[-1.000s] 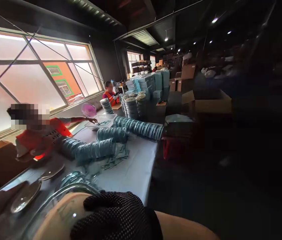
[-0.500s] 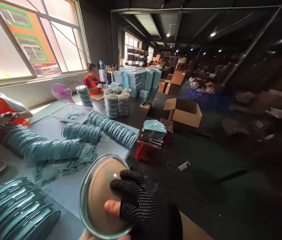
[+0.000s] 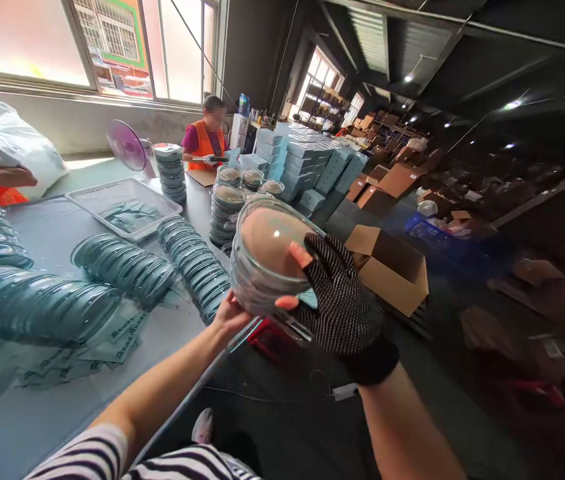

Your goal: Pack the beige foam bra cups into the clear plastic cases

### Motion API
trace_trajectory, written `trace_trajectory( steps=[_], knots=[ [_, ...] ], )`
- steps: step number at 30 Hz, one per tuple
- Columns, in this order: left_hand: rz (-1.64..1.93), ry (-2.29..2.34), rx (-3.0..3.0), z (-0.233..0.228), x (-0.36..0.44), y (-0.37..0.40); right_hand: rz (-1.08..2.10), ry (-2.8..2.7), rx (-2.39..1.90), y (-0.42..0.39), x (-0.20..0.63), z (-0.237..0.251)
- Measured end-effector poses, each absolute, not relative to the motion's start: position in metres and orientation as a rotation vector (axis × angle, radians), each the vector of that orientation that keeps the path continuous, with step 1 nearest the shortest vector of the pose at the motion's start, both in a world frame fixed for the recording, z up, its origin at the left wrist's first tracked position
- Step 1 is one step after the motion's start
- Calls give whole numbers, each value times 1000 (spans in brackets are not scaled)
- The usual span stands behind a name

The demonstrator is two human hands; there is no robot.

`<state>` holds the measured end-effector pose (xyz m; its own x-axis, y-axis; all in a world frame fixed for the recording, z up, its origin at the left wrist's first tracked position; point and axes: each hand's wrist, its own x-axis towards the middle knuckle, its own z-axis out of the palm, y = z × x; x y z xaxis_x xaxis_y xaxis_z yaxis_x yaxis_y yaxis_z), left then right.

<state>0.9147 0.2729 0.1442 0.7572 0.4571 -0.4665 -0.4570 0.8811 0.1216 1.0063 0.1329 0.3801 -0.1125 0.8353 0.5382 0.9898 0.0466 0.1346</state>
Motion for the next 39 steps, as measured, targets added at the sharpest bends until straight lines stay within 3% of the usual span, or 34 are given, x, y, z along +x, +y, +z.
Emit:
trace_trajectory(
  steps=[4,10,17,21,33,39],
  knots=[
    [581,436,-32,144,980,330,-639,-2013,-1773,204,1082,368],
    [781,500,-124,97,1048,401,-489,-2133,-1609,300,1164,314],
    [905,785,-280,35,1104,452,0,-2275,-1499,416,1251,185],
    [936,848,-296,19,1119,470,34,-2166,-1517,458,1281,133],
    [1099,820,-275,15,1127,535,-113,-2227,-1417,550,1290,108],
    [1103,710,-15,45,1080,526,-86,-2146,-1449,603,1281,119]
  ],
)
